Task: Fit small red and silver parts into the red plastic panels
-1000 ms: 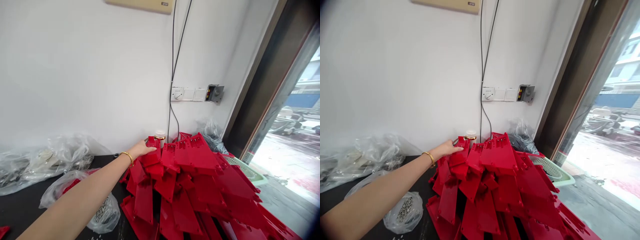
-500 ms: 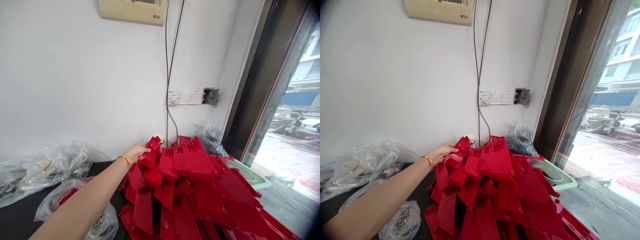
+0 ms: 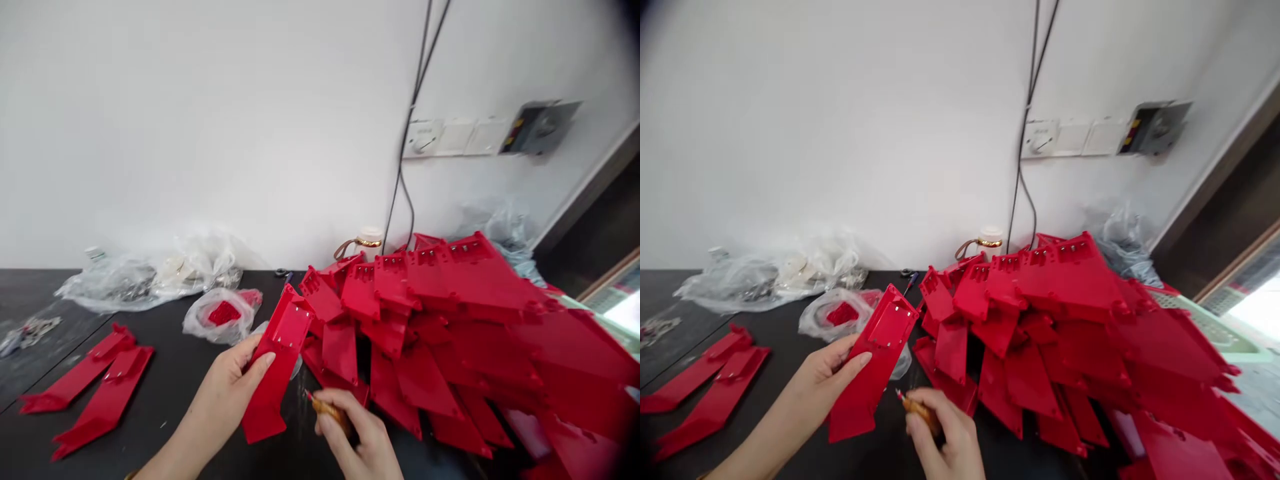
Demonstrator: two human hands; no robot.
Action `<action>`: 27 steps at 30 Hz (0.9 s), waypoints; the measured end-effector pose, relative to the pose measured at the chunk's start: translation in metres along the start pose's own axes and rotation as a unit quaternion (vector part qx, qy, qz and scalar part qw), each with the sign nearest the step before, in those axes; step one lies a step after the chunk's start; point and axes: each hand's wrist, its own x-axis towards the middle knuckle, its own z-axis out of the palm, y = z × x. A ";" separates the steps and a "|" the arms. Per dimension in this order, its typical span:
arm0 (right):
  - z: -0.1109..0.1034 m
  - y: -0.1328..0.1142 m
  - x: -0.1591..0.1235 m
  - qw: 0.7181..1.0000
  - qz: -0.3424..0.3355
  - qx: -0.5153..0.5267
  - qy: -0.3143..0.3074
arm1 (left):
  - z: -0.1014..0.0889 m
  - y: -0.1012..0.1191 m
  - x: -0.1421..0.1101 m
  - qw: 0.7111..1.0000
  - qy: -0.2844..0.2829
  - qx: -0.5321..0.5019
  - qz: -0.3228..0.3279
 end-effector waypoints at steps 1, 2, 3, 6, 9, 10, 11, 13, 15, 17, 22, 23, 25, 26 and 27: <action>0.008 -0.004 0.006 1.000 -0.005 0.001 0.008 | -0.003 -0.009 -0.011 1.000 0.012 0.010 -0.005; 0.017 -0.008 0.011 1.000 -0.012 0.008 0.003 | -0.005 -0.016 -0.020 0.999 0.024 0.019 -0.011; 0.024 -0.012 0.015 1.000 -0.016 0.015 -0.004 | -0.007 -0.021 -0.028 0.999 0.033 0.025 -0.016; 0.043 -0.020 0.019 0.999 -0.023 0.030 -0.029 | -0.012 -0.028 -0.042 0.998 0.044 0.036 -0.026; 0.052 -0.024 0.020 0.999 -0.029 0.019 -0.038 | -0.016 -0.028 -0.049 0.996 0.053 0.060 -0.027; 0.053 -0.024 0.021 0.999 -0.032 0.012 -0.040 | -0.017 -0.028 -0.050 0.995 0.059 0.074 -0.025; 0.054 -0.025 0.021 0.998 -0.037 0.004 -0.042 | -0.018 -0.029 -0.051 0.993 0.065 0.093 -0.020; 0.055 -0.027 0.021 0.997 -0.057 -0.018 -0.043 | -0.018 -0.031 -0.053 0.985 0.081 0.150 -0.002; 0.055 -0.028 0.021 0.993 -0.089 -0.065 -0.040 | -0.017 -0.034 -0.055 0.970 0.099 0.220 0.022; 0.057 -0.029 0.019 0.978 -0.134 -0.157 -0.028 | -0.015 -0.039 -0.055 0.952 0.111 0.279 0.049; 0.060 -0.030 0.016 0.871 -0.263 -0.415 0.022 | -0.014 -0.042 -0.052 0.924 0.106 0.357 0.081; 0.059 -0.031 0.017 0.851 -0.287 -0.440 0.016 | -0.014 -0.041 -0.052 0.924 0.099 0.361 0.078; 0.057 -0.034 0.020 0.820 -0.327 -0.470 -0.013 | -0.017 -0.038 -0.051 0.927 0.082 0.361 0.067; 0.055 -0.036 0.022 0.808 -0.343 -0.478 -0.031 | -0.018 -0.037 -0.051 0.928 0.076 0.359 0.061; 0.054 -0.037 0.023 0.799 -0.356 -0.483 -0.046 | -0.019 -0.035 -0.052 0.930 0.072 0.356 0.055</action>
